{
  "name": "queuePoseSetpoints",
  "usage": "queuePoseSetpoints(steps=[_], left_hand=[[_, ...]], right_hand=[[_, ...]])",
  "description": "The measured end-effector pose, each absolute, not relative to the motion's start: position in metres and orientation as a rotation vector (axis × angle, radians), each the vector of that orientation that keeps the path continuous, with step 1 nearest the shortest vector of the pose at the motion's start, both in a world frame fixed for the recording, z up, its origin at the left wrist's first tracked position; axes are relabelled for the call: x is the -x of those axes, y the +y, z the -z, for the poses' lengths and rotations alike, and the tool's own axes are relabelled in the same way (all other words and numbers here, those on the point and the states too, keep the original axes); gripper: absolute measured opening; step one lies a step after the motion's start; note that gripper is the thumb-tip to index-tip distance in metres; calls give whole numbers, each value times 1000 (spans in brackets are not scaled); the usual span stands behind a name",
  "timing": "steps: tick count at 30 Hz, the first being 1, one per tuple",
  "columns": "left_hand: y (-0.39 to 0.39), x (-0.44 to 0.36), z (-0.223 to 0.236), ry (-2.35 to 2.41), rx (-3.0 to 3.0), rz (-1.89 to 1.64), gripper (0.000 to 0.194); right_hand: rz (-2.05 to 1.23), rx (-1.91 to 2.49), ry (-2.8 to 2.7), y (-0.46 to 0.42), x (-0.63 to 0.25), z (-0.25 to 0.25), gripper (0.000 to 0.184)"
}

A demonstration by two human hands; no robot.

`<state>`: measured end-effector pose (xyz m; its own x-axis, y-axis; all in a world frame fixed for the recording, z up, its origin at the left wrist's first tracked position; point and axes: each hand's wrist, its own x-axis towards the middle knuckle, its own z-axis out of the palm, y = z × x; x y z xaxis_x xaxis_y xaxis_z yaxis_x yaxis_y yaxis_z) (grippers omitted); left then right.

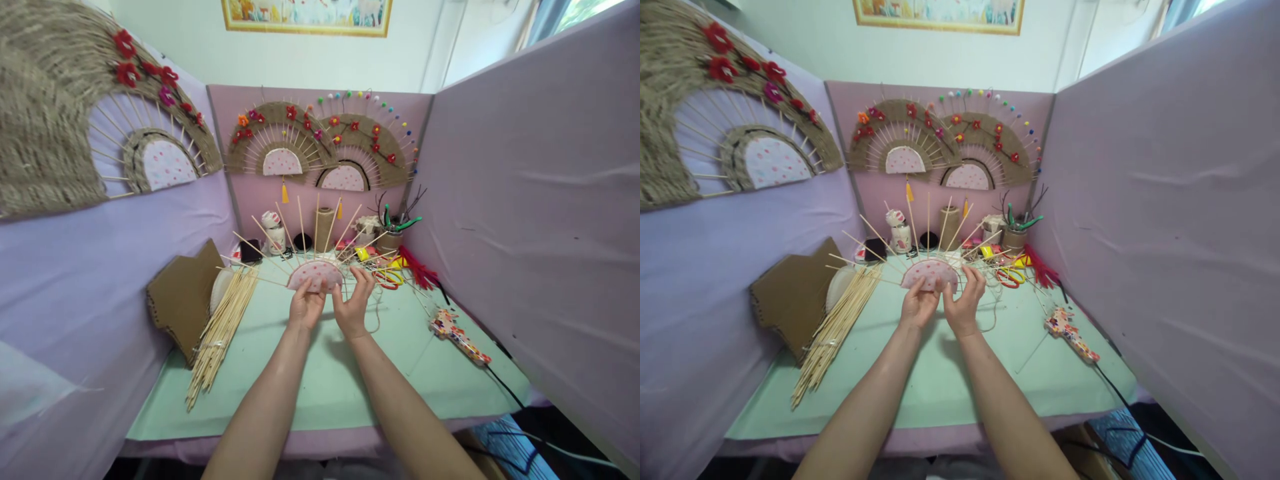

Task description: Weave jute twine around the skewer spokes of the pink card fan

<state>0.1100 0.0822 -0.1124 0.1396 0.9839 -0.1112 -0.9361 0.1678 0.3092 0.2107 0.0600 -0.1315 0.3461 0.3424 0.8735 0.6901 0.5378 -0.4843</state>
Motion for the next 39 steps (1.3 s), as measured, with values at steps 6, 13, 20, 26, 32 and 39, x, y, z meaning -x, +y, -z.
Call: queuePoseSetpoints(steps=[6, 13, 20, 26, 32, 39], left_hand=[[80, -109, 113, 306, -229, -1292, 9], [79, -117, 118, 275, -341, -1252, 18], [81, -104, 105, 402, -449, -1502, 19], [87, -73, 92, 528, -540, -1816, 29], [88, -79, 94, 429, -429, -1810, 17], [92, -129, 89, 278, -220, -1483, 12]], right_hand=[[279, 1104, -1314, 60, -208, 134, 42], [220, 1150, -1351, 62, -208, 136, 38], [218, 1086, -1419, 60, -207, 135, 41], [181, 1021, -1454, 57, -205, 134, 35], [172, 1002, -1457, 57, -203, 134, 31], [227, 1127, -1249, 63, -217, 129, 28]])
